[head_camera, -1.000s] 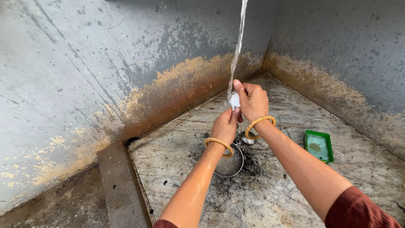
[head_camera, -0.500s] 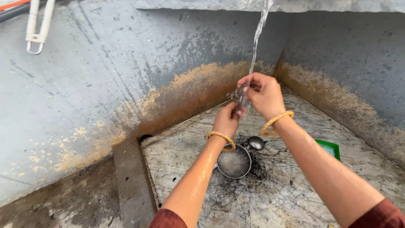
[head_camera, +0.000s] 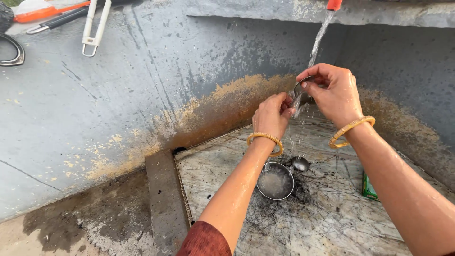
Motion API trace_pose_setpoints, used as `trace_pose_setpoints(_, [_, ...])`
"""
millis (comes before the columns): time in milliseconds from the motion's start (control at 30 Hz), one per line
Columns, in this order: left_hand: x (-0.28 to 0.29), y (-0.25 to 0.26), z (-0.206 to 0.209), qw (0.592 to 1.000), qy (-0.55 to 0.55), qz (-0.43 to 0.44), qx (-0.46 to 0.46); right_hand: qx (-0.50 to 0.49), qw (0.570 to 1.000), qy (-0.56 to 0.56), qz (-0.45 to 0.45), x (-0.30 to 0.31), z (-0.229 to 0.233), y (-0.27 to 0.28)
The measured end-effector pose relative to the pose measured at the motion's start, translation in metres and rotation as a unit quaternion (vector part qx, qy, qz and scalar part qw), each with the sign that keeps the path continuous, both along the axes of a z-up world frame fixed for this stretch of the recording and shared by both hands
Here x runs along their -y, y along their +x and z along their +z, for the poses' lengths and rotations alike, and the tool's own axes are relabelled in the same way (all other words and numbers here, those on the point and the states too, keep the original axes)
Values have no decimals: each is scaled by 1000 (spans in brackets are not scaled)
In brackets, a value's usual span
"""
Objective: The person washes a black pot, a small stainless steel bowl, and a spoon at an outdoor tap.
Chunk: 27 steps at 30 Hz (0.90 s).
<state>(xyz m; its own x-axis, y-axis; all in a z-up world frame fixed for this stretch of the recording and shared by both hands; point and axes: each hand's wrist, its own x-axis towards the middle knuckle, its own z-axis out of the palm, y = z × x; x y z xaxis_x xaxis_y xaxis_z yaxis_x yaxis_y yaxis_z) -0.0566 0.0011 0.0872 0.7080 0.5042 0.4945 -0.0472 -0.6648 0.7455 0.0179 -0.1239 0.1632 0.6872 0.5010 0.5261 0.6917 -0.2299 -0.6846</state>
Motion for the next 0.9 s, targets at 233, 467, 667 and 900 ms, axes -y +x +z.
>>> trace_pose_setpoints(233, [4, 14, 13, 997, -59, -20, -54, -120, 989, 73, 39, -5, 9, 13])
trace_pose_setpoints(467, [4, 22, 4, 991, -105, -33, -77, -171, 982, 64, 43, -9, 6, 22])
trace_pose_setpoints(667, [4, 28, 8, 985, -158, -63, -33, -83, 987, 140, 16, -13, 8, 15])
trace_pose_setpoints(900, [23, 31, 51, 966, -242, -83, 22, 242, 928, 282, 3, -8, 68, -2])
